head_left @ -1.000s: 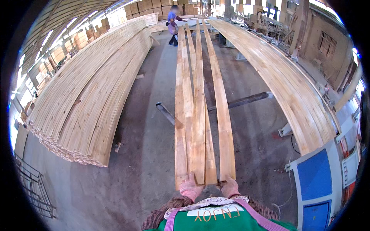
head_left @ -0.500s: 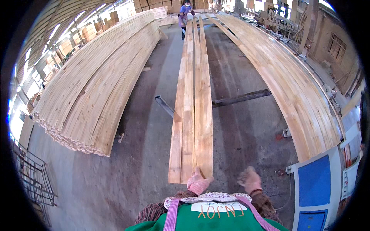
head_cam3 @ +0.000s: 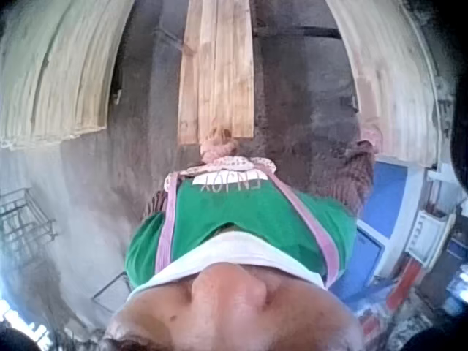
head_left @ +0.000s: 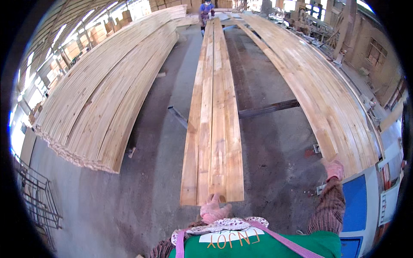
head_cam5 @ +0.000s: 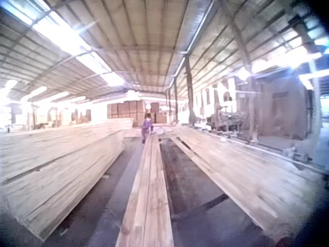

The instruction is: The person picks up wooden planks from a support rail and stacks them onto a large pile, then uses an air nozzle to clean off a blue machine surface.

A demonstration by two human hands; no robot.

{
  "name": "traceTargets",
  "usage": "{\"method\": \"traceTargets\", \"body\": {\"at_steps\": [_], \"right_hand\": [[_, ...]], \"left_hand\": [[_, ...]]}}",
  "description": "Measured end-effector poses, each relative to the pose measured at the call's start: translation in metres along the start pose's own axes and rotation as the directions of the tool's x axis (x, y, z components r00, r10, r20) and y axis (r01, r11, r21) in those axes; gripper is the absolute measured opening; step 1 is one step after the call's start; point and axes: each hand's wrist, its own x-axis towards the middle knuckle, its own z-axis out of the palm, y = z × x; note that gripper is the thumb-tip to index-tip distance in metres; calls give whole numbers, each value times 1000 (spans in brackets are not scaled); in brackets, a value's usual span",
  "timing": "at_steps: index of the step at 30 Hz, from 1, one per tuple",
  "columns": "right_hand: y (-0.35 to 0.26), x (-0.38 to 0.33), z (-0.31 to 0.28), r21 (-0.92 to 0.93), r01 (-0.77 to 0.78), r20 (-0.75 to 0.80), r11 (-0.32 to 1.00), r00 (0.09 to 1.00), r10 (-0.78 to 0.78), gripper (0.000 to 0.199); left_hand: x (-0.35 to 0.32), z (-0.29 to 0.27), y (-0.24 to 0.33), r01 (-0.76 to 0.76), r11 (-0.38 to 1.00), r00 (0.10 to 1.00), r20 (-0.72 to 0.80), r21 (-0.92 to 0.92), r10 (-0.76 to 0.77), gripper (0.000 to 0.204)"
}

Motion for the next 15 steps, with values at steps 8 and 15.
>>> {"method": "traceTargets", "body": {"at_steps": [8, 15], "right_hand": [[-75, -205, 88, 798, 319, 208, 512, 651, -730, 51], [-102, -265, 131, 757, -403, 650, 514, 547, -527, 64]], "left_hand": [[-8, -10, -92, 126, 970, 862, -461, -210, -212, 78], [-45, -20, -92, 333, 856, 809, -346, -395, -474, 66]]}}
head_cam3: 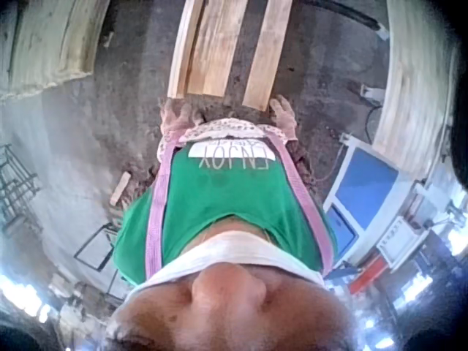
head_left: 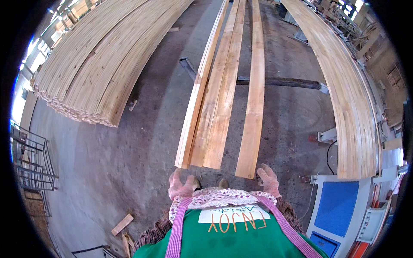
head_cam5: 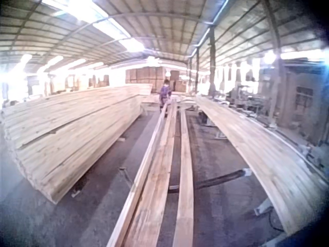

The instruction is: The person picks up wooden planks from a support rail and stacks them onto a large pile, then uses an air nozzle to clean off a blue machine surface.

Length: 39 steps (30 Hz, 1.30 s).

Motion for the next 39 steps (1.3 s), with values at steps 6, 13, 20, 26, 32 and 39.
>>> {"method": "traceTargets", "body": {"at_steps": [6, 13, 20, 26, 32, 39], "right_hand": [[8, 19, -8, 22, 116, 79, 993, 990, -117, 57], [41, 35, 19, -172, 242, 120, 955, 967, -224, 62], [54, 28, 24, -270, 174, 146, 947, 980, -139, 58], [27, 21, 32, -292, 95, 242, 952, 970, -23, 60], [36, 28, 33, -455, 418, 360, 787, 894, -266, 56], [21, 28, 62, -233, 110, 245, 966, 968, -51, 62]], "left_hand": [[41, 53, -63, 120, 925, 725, 669, -361, 167, 42], [69, 110, -61, 663, 613, 531, 847, -429, 19, 47], [85, 116, -49, 727, 560, 500, 865, -396, -38, 54], [86, 115, -58, 765, 489, 504, 863, -419, -48, 60], [74, 130, -58, 812, 443, 438, 898, -380, -34, 66], [65, 133, -44, 856, 317, 413, 909, -408, 52, 74]]}}
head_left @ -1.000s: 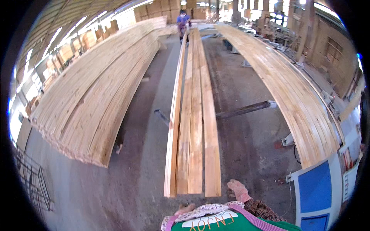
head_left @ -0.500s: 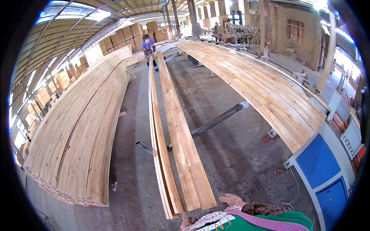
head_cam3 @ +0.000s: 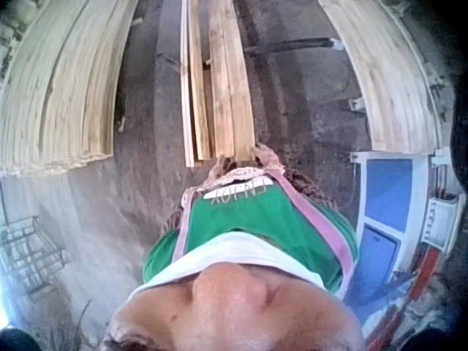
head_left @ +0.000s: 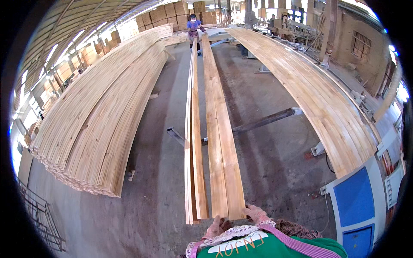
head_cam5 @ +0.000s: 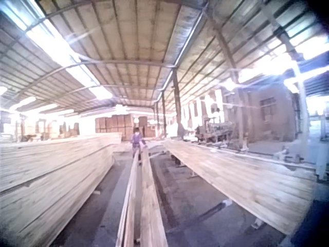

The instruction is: The person picks up wooden planks from a support rail and stacks them onto a large pile, then uses an air nozzle to clean off a blue machine surface.

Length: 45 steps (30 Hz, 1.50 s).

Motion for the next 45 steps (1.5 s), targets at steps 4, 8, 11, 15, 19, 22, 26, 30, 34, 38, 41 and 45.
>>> {"method": "traceTargets", "body": {"at_steps": [4, 8, 11, 15, 19, 22, 26, 30, 34, 38, 41, 45], "right_hand": [[35, 29, 1, 39, 40, 11, 998, 999, -40, 81], [-22, 5, 9, -78, -53, 60, 996, 997, 58, 91], [-21, 3, 12, -141, 60, 52, 988, 997, -53, 82], [15, 36, 18, -56, 72, 106, 996, 992, -65, 75], [-54, -25, 39, 300, -76, 63, 951, 996, 59, 58], [-35, 17, 66, 359, -107, 156, 927, 986, 53, 53], [-12, 74, 130, 429, -180, 297, 885, 954, 49, 60], [-70, 46, 157, 397, -195, 301, 897, 951, 74, 66], [-44, 65, 174, 529, -127, 273, 839, 962, -27, 79], [-32, 74, 186, 670, -45, 207, 741, 970, -128, 98], [-63, 52, 195, 521, 24, 149, 853, 982, -119, 104], [-85, 46, 204, -203, -117, -228, 972, 971, 69, 111]], "left_hand": [[39, -21, 2, -79, 989, 995, 75, 127, 69, 68], [16, -5, 4, -100, 995, 995, -19, 28, 101, 67], [14, -11, 8, -62, 996, 997, -46, 59, 65, 62], [3, -24, 17, -49, 993, 996, -71, 109, 57, 55], [-19, -57, 22, -73, 993, 982, -166, 89, 87, 49], [-39, -89, 21, -191, 981, 907, -377, 26, 186, 47], [-100, -59, 38, -413, 856, 750, -417, 310, 513, 47], [-57, -105, 90, -278, 835, 828, -322, 475, 458, 60], [-69, -54, 109, -116, 295, 720, -124, 948, 683, 89], [-80, 0, 120, 104, 119, 766, -156, 987, 624, 107], [-81, 0, 115, 137, 100, 742, -169, 986, 649, 101], [-28, -77, 113, -101, 146, 734, -25, 984, 679, 96]]}}
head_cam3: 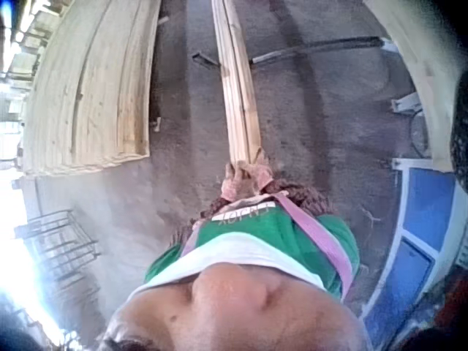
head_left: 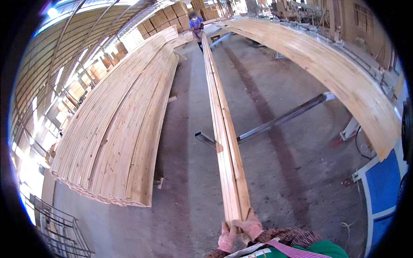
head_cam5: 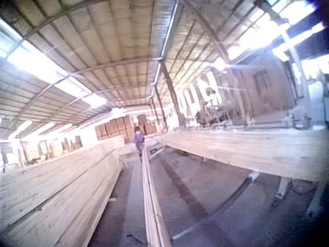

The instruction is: The person picks up wooden planks from a support rail and stacks them onto a large pile, then uses an air nozzle to clean off a blue machine surface.

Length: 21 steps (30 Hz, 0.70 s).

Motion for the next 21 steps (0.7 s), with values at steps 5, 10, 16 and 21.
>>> {"method": "traceTargets", "body": {"at_steps": [5, 10, 16, 21], "right_hand": [[19, 11, -19, 743, -141, 295, 654, 947, -131, 73], [113, 112, 54, 758, -621, 652, 202, 736, -184, 65], [110, 111, 74, 673, -739, 638, -22, 595, -489, 82], [102, 104, 55, 718, -696, 625, 2, 644, -441, 80]], "left_hand": [[-37, -10, 65, 221, 942, 975, -54, 253, -214, 112], [-52, 18, 112, 142, 927, 925, -381, 346, 1, 93], [-45, 16, 133, 418, 850, 905, -232, 321, -357, 109], [-50, 9, 152, 498, 828, 867, -149, 259, -475, 124]]}}
